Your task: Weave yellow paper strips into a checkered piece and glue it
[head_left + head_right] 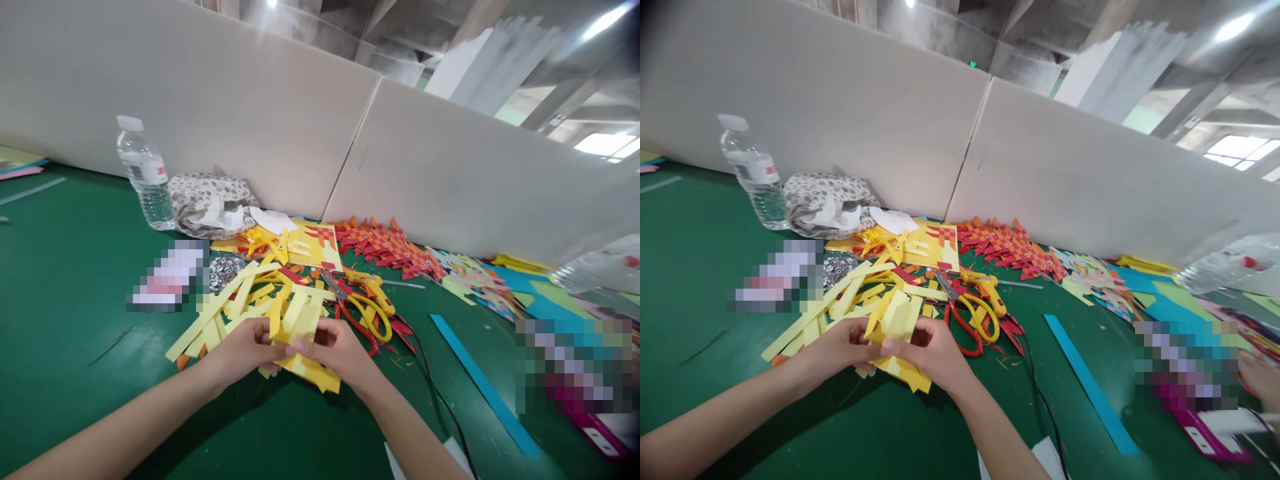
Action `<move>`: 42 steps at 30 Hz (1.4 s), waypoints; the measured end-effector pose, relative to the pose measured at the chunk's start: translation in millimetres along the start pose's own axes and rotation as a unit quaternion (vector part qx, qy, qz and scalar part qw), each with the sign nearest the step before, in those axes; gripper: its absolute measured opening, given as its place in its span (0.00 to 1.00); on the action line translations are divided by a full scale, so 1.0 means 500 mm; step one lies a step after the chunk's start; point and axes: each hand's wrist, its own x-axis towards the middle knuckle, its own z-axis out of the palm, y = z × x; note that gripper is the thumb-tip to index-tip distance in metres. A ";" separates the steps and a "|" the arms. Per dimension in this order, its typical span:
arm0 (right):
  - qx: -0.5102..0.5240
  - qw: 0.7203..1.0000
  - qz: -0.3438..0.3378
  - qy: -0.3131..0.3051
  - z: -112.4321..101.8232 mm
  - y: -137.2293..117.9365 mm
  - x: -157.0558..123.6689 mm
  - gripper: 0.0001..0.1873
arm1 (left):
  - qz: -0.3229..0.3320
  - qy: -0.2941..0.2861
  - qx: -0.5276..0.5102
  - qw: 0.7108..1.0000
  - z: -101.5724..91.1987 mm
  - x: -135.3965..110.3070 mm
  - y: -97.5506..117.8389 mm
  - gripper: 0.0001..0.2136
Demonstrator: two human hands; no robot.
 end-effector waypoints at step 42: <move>-0.490 0.729 -0.473 0.070 -0.024 0.003 -0.023 0.13 | -0.014 0.014 -0.241 0.970 -0.010 -0.002 0.008 0.11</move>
